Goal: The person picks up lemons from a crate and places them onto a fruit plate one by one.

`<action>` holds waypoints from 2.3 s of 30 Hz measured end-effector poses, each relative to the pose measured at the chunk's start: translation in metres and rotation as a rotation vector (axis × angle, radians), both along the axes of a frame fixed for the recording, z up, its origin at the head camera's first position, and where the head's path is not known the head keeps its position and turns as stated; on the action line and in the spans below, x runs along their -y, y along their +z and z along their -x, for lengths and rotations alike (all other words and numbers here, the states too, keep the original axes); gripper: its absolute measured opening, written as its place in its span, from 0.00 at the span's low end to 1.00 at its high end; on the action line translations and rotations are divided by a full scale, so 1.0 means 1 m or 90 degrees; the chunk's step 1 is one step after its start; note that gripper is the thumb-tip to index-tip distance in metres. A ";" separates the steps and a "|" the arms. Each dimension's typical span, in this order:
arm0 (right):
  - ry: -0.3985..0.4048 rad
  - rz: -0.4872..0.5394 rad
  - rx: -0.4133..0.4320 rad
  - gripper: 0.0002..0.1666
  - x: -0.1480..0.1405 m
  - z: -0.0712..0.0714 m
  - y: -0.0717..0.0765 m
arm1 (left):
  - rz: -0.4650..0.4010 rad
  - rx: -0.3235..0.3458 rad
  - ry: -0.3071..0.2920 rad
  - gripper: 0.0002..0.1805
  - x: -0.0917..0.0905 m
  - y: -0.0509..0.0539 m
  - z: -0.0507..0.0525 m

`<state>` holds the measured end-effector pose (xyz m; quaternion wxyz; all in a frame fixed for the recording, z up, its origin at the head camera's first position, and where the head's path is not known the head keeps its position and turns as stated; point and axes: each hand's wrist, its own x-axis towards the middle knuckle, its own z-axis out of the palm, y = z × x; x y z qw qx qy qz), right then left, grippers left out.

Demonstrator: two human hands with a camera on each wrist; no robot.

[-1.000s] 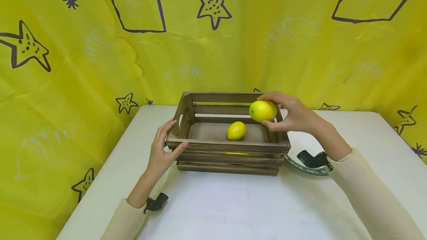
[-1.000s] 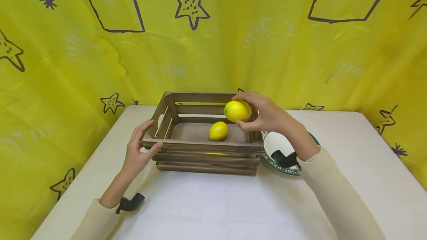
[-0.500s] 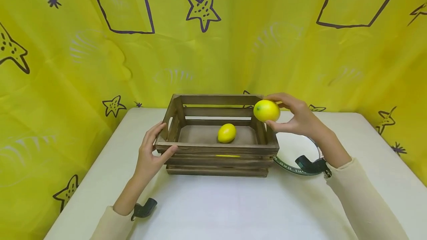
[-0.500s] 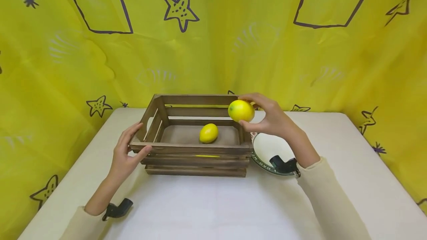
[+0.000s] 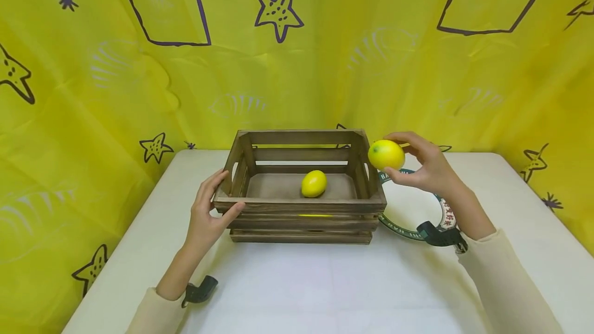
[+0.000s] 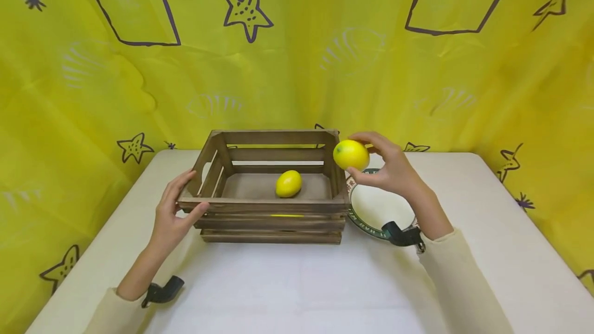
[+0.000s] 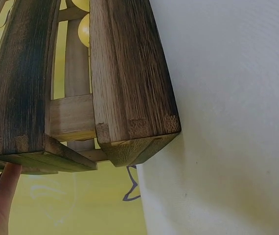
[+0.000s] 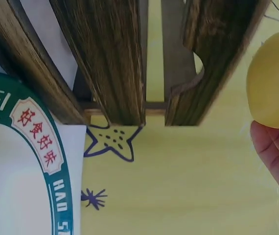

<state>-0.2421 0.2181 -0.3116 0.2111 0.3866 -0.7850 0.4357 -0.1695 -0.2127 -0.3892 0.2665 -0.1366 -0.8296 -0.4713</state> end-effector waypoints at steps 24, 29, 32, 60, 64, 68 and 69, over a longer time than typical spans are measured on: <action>-0.080 -0.020 0.018 0.39 -0.034 0.002 -0.044 | -0.008 0.008 0.003 0.40 0.000 -0.001 0.000; -0.087 -0.021 0.030 0.40 -0.043 0.004 -0.051 | -0.009 0.007 0.003 0.40 -0.001 0.001 -0.001; -0.103 -0.027 0.040 0.39 -0.048 0.004 -0.055 | -0.010 0.008 0.002 0.40 -0.001 0.001 -0.001; -0.290 -0.183 0.272 0.32 -0.078 -0.003 -0.076 | -0.014 -0.012 -0.008 0.40 -0.002 0.000 0.000; -0.302 -0.193 0.275 0.32 -0.080 -0.003 -0.082 | -0.012 -0.011 -0.006 0.39 -0.001 -0.001 0.000; -0.307 -0.207 0.277 0.33 -0.081 -0.002 -0.087 | -0.012 -0.013 -0.005 0.40 -0.001 -0.002 0.000; -0.306 -0.213 0.280 0.34 -0.081 -0.002 -0.088 | -0.013 -0.014 -0.005 0.40 -0.001 -0.002 0.000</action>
